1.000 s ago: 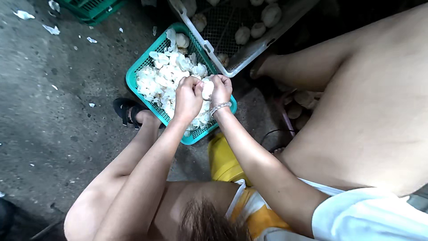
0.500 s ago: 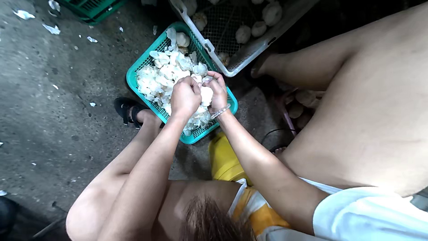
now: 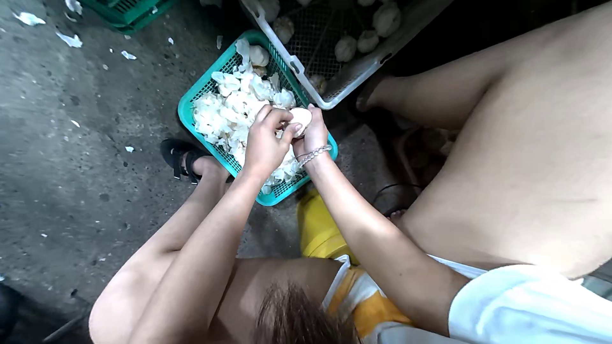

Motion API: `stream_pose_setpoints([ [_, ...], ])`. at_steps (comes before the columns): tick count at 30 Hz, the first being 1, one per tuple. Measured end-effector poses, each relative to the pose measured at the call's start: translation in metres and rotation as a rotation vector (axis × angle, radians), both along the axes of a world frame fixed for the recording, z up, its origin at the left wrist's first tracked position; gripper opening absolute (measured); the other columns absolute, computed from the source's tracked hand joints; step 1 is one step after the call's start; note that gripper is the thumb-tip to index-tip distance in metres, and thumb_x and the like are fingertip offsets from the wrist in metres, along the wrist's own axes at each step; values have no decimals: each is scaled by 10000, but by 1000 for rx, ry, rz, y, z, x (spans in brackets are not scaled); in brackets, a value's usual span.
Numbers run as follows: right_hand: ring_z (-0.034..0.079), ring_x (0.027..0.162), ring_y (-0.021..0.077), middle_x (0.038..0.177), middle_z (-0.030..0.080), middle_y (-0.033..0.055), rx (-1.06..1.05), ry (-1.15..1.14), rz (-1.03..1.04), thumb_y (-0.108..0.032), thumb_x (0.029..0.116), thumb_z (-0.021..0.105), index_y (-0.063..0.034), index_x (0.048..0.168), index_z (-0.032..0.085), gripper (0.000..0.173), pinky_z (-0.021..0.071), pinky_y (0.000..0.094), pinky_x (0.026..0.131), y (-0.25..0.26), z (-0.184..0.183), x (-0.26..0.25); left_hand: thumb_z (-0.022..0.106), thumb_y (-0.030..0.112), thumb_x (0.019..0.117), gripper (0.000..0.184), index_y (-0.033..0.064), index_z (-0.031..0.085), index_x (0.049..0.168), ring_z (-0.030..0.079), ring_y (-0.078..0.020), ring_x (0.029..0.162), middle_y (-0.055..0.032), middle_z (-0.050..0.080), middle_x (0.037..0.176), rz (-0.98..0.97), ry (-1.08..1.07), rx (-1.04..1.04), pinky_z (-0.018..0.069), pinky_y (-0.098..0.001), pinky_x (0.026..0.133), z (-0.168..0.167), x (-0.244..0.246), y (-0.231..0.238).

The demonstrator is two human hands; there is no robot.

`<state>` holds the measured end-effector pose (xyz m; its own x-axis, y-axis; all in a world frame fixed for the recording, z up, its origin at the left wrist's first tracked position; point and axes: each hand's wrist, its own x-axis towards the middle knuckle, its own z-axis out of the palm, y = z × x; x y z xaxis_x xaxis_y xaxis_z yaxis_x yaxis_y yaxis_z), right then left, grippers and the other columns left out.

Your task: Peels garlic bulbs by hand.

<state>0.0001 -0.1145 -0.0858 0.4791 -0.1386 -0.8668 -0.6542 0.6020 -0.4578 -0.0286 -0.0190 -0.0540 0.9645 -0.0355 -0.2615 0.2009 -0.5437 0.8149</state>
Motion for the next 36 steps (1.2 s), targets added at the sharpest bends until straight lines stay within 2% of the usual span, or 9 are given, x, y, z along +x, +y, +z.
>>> stream_pose_setpoints([
  [4,602,809,182,896,585,89,-105,-29,79,-214,1084,341,-37,1039,564,289,533,365,733,4,0,-1,604,107,1019,198,-74,682,1001,596,-142,773,-167,639,971,85,21,65,499,-251,726,2,2,1],
  [8,546,631,106,725,530,4,-33,-222,89,-121,1011,374,-120,830,506,225,511,285,609,-2,-6,-7,543,128,1053,219,-66,619,1119,618,-208,818,-178,644,978,183,290,177,514,-362,792,2,13,12],
  [11,570,586,100,722,567,1,105,-339,98,-117,1005,361,-91,955,537,185,521,258,558,-8,-10,-8,540,142,1063,231,-47,635,1154,632,-217,853,-162,664,983,177,488,151,511,-395,824,1,18,20],
  [14,595,655,95,779,576,2,69,-365,164,-93,979,398,-47,1149,499,203,540,263,624,-14,-17,-4,469,241,1110,358,-47,637,1241,644,-197,971,-179,661,1161,131,537,-139,515,-378,876,6,19,20],
  [17,585,712,78,847,547,8,19,-366,172,-53,963,414,-31,1242,468,285,535,249,669,-19,-19,-3,597,175,1045,291,-32,655,1241,637,-134,987,-147,639,1232,31,462,-311,530,-309,874,12,18,13],
  [23,601,728,65,876,569,-9,79,-456,211,-61,892,451,-35,1312,451,421,541,230,664,-20,-17,-3,655,94,995,125,-4,727,965,593,-9,791,-43,666,919,84,292,-174,496,-182,750,15,20,6],
  [30,582,716,51,942,557,-16,47,-550,228,-76,825,508,-31,1358,401,545,540,224,646,-17,-14,4,486,131,1079,262,-68,648,1125,661,-254,925,-200,667,1057,100,473,81,532,-415,868,20,25,-2],
  [33,579,816,51,1007,553,17,-96,-616,325,-214,974,475,36,1363,408,467,534,231,755,-26,-21,6,458,177,1107,313,-53,655,1188,653,-215,984,-181,671,1111,120,539,-106,521,-392,900,15,26,4],
  [36,567,834,53,944,537,10,-237,-695,449,-363,1070,246,59,1347,387,524,517,252,808,-34,-32,5,573,157,1058,243,-30,687,1165,645,-89,914,-105,686,1061,54,483,-257,531,-278,850,23,26,7],
])
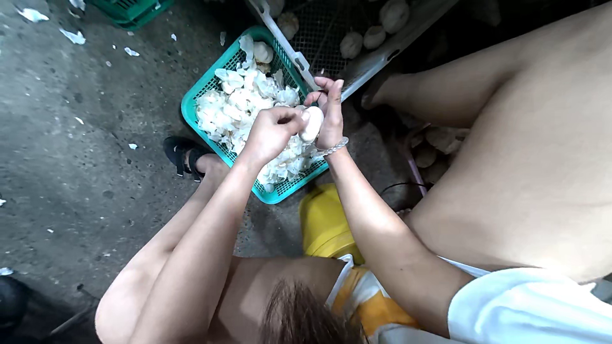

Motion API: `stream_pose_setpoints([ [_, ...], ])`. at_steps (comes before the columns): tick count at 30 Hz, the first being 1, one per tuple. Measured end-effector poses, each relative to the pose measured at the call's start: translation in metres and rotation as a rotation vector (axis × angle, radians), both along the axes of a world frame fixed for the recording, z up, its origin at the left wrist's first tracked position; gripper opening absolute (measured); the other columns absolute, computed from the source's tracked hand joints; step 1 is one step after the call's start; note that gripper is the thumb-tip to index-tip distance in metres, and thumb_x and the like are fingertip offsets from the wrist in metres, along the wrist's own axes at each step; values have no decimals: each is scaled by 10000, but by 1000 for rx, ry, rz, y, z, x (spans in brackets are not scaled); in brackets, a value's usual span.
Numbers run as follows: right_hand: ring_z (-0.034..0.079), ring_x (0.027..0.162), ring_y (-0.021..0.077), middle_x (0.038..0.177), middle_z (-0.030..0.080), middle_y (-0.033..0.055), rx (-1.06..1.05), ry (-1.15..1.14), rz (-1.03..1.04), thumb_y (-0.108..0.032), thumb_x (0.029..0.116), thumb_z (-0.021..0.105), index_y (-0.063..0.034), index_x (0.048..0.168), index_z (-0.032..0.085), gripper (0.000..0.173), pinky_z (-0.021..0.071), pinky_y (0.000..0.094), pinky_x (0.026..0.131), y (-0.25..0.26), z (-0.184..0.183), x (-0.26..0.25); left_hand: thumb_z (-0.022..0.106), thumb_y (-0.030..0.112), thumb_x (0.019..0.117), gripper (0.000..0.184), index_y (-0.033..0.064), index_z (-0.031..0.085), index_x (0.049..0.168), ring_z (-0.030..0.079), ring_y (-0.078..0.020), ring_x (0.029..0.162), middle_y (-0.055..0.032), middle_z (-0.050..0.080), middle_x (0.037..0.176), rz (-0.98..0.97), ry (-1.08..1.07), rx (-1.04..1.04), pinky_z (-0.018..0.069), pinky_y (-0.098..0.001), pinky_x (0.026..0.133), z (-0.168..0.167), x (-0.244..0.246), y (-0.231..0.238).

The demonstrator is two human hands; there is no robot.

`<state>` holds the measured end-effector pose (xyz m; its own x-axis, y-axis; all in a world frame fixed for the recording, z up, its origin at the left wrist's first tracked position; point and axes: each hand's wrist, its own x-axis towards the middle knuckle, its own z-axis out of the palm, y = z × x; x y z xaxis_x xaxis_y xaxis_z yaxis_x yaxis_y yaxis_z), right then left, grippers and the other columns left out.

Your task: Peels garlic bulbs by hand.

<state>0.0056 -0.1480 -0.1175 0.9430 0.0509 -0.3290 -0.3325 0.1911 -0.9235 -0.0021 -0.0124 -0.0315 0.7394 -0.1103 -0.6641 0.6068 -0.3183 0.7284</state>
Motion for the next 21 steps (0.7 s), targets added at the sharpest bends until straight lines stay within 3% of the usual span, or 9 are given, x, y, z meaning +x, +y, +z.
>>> stream_pose_setpoints([
  [4,565,808,16,971,538,-14,-90,-214,16,-459,1057,315,108,1351,352,640,518,204,747,-2,-1,1,640,86,1004,122,-7,716,1026,602,-5,737,-29,681,874,2,-82,66,511,-192,737,-2,-2,1],
  [7,542,855,10,1002,519,4,-137,-310,46,-429,1057,368,142,1329,365,632,498,187,790,-1,7,5,584,97,1027,170,-25,701,1022,584,-40,738,-71,671,892,-18,-207,181,490,-214,726,0,-8,-4],
  [10,555,779,-17,902,535,-69,-4,-340,30,-346,972,578,94,1311,349,600,525,191,757,-1,7,8,557,83,1012,189,-53,685,985,595,-113,757,-130,662,909,-40,-326,250,497,-261,726,-1,-12,-10],
  [12,594,645,11,796,564,-108,258,-209,-41,-231,920,618,-25,1295,349,506,576,235,651,1,8,10,518,75,1025,191,-44,663,992,563,-135,755,-114,621,881,-48,-226,290,473,-296,719,1,-8,-10],
  [14,597,530,87,702,576,-70,506,-12,-136,-215,999,445,-85,1226,418,263,574,290,525,4,17,11,493,78,1037,180,-37,628,1009,552,-176,783,-122,591,896,-54,-119,324,463,-349,740,-4,-5,-5],
  [15,581,491,114,638,564,-49,561,122,-212,-278,1053,328,-92,1135,506,270,546,303,476,5,25,14,500,97,1053,194,-39,639,1046,588,-187,836,-142,617,961,-43,-105,322,488,-354,784,-7,-4,-2],
  [17,575,433,156,570,568,23,513,434,-351,-445,1108,199,-74,974,569,541,506,298,400,4,38,22,538,133,1068,223,-43,662,1128,623,-189,961,-174,628,1136,-2,-110,261,509,-326,872,-6,-4,0],
  [19,608,482,198,671,620,105,378,691,-427,-487,1104,262,-65,1001,556,525,498,296,402,3,48,28,576,130,1053,243,-27,659,1219,628,-175,985,-181,598,1241,12,-111,180,522,-301,864,-4,-2,-1],
  [21,664,616,223,855,650,137,340,761,-382,-426,1109,299,-75,1171,502,411,569,326,518,3,48,27,595,106,1039,301,-12,636,1314,632,-188,1017,-190,590,1291,-8,-106,143,529,-301,865,-3,-1,-1],
])
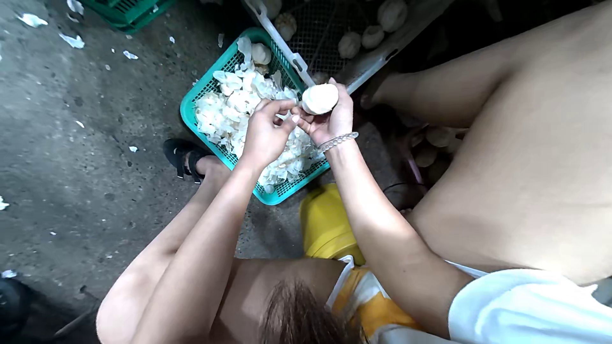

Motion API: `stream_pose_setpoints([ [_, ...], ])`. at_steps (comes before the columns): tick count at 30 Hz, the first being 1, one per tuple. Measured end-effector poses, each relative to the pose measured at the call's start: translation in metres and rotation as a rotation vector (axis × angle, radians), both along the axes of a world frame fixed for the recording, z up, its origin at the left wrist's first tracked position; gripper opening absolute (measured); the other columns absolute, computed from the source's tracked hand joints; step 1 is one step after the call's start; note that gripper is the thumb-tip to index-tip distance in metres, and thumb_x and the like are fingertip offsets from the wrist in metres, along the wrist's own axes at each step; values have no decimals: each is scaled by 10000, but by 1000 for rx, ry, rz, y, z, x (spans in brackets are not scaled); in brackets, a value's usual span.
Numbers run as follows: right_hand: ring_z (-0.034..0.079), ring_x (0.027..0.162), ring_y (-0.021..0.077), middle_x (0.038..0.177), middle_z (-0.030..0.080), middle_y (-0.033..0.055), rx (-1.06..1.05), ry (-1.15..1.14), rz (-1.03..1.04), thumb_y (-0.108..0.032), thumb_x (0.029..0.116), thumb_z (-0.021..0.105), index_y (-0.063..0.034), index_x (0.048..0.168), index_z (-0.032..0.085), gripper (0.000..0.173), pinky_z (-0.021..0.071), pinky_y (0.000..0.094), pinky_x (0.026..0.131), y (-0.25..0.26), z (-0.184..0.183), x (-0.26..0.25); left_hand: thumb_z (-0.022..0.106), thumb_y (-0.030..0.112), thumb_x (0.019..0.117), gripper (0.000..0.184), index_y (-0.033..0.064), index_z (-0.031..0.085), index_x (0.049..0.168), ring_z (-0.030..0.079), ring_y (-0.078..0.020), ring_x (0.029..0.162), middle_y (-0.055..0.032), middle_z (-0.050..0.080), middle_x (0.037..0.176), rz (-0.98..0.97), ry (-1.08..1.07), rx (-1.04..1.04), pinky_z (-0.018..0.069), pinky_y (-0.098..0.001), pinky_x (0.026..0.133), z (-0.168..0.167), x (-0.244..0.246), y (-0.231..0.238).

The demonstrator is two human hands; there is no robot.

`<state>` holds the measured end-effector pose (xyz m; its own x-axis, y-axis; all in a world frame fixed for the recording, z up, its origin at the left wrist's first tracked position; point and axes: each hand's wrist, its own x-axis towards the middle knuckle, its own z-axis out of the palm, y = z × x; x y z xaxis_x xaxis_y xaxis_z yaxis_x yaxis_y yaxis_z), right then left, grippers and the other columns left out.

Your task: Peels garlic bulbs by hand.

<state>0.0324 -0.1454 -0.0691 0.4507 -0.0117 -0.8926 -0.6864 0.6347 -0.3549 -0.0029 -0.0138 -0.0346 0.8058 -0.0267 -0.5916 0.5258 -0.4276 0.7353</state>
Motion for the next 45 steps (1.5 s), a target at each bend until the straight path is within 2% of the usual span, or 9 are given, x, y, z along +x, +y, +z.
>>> stream_pose_setpoints([
  [8,620,625,179,821,641,91,35,-36,114,-327,1085,284,-103,1004,553,359,502,300,504,6,0,-2,727,174,952,307,-41,659,1161,591,-265,1127,-215,603,1260,-23,-219,88,491,-379,917,-3,-5,1],
  [11,590,525,172,736,630,81,139,-95,263,-476,1097,166,-102,1010,550,543,468,292,415,9,0,-6,546,260,1057,421,-49,588,1340,520,-335,1293,-235,554,1391,-109,-232,37,424,-478,1061,-9,-5,5],
  [15,634,599,215,810,663,111,250,-164,427,-596,1052,-2,-102,1139,547,743,506,338,466,21,1,-14,252,312,1122,497,-55,540,1294,539,-277,1281,-230,553,1338,52,-144,-55,424,-437,1105,-14,-7,5],
  [22,662,760,187,1046,646,131,82,-161,366,-437,1126,163,-54,1317,515,554,566,322,623,41,33,-14,343,283,1091,403,10,621,989,598,-118,970,-90,566,1059,348,-220,-59,523,-304,840,-10,-4,5],
  [27,656,891,171,1012,622,86,272,-268,163,-228,1104,294,-59,1166,544,308,576,341,786,38,36,-12,323,248,1092,433,-47,639,1130,547,-134,1140,-128,540,1193,346,-291,-145,469,-291,994,-8,-2,3],
  [32,629,865,127,961,593,53,274,-328,133,-89,1044,374,-83,1089,526,159,558,289,783,42,42,-18,385,233,1097,360,1,657,1050,643,-9,820,1,652,858,352,-302,-113,545,-250,806,-3,-3,0],
  [40,626,741,102,843,621,35,49,-362,174,-104,1054,482,-83,956,555,124,556,270,668,45,43,-24,428,61,1031,350,45,597,725,513,28,700,53,545,732,432,-433,-49,440,-179,683,-2,-1,-8],
  [43,586,583,75,845,629,39,-10,-446,448,-167,1039,513,-80,1080,502,97,488,210,479,28,22,-21,429,114,1068,366,39,627,770,552,6,715,38,582,757,324,-218,-47,475,-213,698,-2,7,6],
  [45,604,643,85,951,624,51,-27,-522,602,-72,929,604,-59,1202,438,319,508,223,513,12,5,-18,379,273,1130,407,5,669,1031,625,-89,827,-53,651,928,245,31,-94,527,-302,768,8,14,15],
])
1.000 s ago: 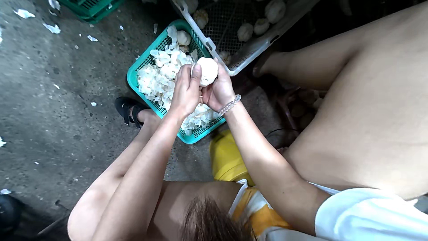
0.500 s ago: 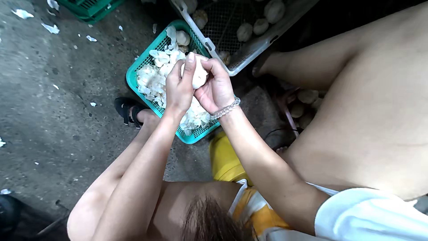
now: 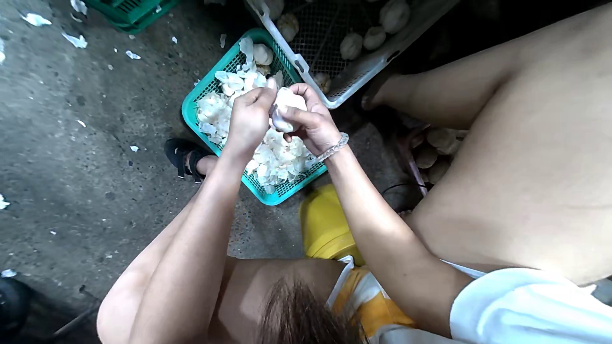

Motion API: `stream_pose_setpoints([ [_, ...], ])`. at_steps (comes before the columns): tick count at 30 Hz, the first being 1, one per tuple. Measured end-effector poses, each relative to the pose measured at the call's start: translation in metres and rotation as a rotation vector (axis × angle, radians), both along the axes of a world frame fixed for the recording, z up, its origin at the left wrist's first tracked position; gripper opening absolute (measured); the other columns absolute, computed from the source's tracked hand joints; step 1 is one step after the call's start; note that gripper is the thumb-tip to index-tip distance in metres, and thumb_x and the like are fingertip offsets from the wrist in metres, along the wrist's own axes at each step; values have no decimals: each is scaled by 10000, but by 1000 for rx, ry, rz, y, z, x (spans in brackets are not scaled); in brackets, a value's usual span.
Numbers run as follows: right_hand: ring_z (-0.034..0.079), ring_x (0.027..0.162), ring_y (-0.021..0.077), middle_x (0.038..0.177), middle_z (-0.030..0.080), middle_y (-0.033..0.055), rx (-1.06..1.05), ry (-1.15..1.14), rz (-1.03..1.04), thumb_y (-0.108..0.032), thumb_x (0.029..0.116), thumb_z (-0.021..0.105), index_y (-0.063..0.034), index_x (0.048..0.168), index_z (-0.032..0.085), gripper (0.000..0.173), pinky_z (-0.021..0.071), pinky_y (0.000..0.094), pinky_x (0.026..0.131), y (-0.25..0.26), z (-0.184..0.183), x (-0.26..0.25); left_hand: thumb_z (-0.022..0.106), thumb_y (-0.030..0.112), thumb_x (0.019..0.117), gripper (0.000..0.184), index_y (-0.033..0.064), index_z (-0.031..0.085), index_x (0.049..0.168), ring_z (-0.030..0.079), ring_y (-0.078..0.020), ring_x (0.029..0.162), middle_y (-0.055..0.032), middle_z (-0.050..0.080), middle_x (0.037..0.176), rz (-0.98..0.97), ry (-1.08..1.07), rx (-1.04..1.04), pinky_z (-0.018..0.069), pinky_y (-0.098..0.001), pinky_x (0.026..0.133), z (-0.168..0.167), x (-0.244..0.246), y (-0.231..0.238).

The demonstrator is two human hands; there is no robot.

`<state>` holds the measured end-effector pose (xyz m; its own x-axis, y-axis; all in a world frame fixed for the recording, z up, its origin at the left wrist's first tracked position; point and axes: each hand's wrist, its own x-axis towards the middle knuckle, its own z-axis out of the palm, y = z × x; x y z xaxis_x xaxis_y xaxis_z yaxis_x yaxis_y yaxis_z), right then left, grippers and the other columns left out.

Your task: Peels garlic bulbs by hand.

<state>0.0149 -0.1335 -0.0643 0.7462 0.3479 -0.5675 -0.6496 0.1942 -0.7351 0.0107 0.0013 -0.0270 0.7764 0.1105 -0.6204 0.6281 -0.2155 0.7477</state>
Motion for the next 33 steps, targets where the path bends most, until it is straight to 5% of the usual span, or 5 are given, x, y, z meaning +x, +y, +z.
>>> stream_pose_setpoints([
  [2,611,716,73,1008,619,57,-69,-99,105,-17,807,698,-26,1293,406,566,518,229,581,-11,-12,2,409,319,1122,415,21,622,1318,636,-179,996,-136,642,1229,-114,119,-74,527,-381,830,8,1,5],
  [7,628,911,114,1135,524,86,-42,-136,72,2,638,806,-31,1574,146,1146,585,253,737,-17,-23,0,693,103,978,95,24,714,1027,601,-17,590,-18,677,864,-38,15,42,525,-184,546,0,-6,-4],
  [14,623,800,6,957,610,-74,244,-244,-88,-19,657,663,-135,1064,472,465,557,215,699,-17,-44,-13,603,132,1035,187,-15,695,1105,644,-147,891,-133,701,1062,-185,-7,268,511,-334,836,-8,-13,-6],
  [23,662,695,145,884,705,30,909,44,-342,-261,655,828,-189,956,676,345,533,287,576,-15,-77,-44,523,88,1057,271,-111,630,1205,602,-405,1234,-299,619,1278,-390,110,469,459,-516,1080,-34,-26,14],
  [33,656,860,107,951,659,-12,583,118,-445,-56,654,692,-186,1046,523,447,570,293,743,-19,-76,-39,498,149,1081,301,-70,652,1220,627,-361,1171,-246,642,1242,-513,-195,177,477,-504,1040,-29,-27,-8],
])
